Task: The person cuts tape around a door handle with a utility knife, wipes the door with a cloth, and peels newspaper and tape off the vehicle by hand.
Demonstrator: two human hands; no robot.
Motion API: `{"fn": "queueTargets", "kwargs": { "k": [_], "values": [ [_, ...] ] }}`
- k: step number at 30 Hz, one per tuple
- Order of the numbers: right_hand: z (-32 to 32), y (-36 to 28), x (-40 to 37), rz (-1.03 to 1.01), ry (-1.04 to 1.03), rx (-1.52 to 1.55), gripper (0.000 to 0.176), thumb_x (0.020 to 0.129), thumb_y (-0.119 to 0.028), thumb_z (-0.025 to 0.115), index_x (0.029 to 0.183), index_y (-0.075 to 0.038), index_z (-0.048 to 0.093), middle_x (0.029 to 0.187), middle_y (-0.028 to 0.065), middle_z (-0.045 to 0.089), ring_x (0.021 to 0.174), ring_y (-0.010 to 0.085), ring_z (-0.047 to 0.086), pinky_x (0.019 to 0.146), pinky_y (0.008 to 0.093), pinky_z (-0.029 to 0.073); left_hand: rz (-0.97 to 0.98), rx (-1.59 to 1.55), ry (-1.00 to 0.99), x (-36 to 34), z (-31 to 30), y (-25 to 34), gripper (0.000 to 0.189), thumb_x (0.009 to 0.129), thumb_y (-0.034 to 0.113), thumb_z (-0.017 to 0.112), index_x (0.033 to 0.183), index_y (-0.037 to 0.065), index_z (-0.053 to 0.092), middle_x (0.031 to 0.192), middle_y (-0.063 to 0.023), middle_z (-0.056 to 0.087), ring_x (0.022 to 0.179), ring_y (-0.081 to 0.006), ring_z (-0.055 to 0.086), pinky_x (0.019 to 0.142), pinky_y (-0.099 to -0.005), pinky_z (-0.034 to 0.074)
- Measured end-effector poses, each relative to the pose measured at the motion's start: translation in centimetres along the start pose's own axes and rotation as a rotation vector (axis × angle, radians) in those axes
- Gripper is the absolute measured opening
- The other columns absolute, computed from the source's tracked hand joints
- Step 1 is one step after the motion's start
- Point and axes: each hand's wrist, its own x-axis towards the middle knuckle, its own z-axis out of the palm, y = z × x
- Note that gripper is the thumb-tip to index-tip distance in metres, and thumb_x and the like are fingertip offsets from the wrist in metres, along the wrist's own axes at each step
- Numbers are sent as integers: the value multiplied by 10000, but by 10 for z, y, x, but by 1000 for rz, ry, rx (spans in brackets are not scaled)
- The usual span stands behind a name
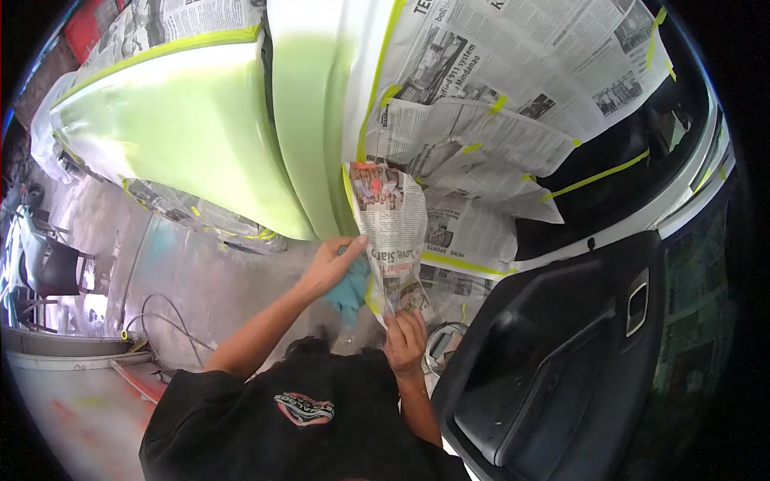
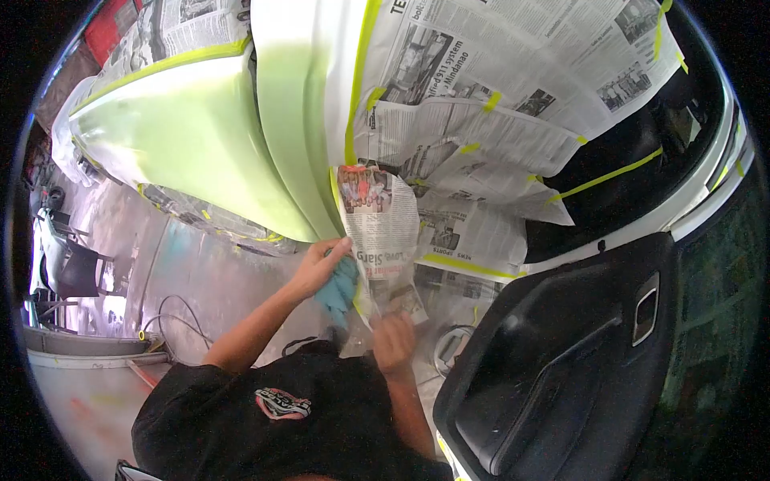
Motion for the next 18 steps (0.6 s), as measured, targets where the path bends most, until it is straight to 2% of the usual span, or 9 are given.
{"fn": "queueTargets", "kwargs": {
  "k": [2,5,8,14,18],
  "values": [
    [2,1,-15,35,-20,-33,291,852,39,717,1134,-32,726,1004,125,691,992,334,700,1010,552,506,-74,50,-45,-2,9,2,573,1015,493,610,1103,-60,727,931,-102,731,883,-127,610,847,-311,504],
    [-1,2,-30,73,-47,-83,310,854,12,736,1153,-69,729,1027,111,691,1015,330,693,1018,557,494,-87,56,-52,-7,25,-16,526,1020,463,619,1101,-44,735,887,-74,736,839,-120,612,802,-325,512],
    [-6,0,-44,104,-95,-128,331,847,-5,751,1166,-94,731,1050,101,689,1035,327,685,1022,562,485,71,-34,28,-14,44,-42,470,1026,420,620,1073,-33,736,862,-107,746,788,-158,651,760,-352,519],
    [-12,-2,-75,204,-177,-135,330,834,-14,759,1148,-116,742,1082,91,688,1091,332,664,1063,578,446,5,140,-10,-31,60,-83,423,1037,370,590,1068,-34,711,839,-267,692,736,-317,695,726,-410,527],
    [-24,-2,-88,250,-252,-97,319,858,-71,731,1177,-75,711,1129,115,685,1122,360,649,1117,583,396,-40,145,-25,-44,66,-84,411,1041,349,579,1051,-44,700,851,-285,684,766,-405,694,725,-449,525]
  ]
}}
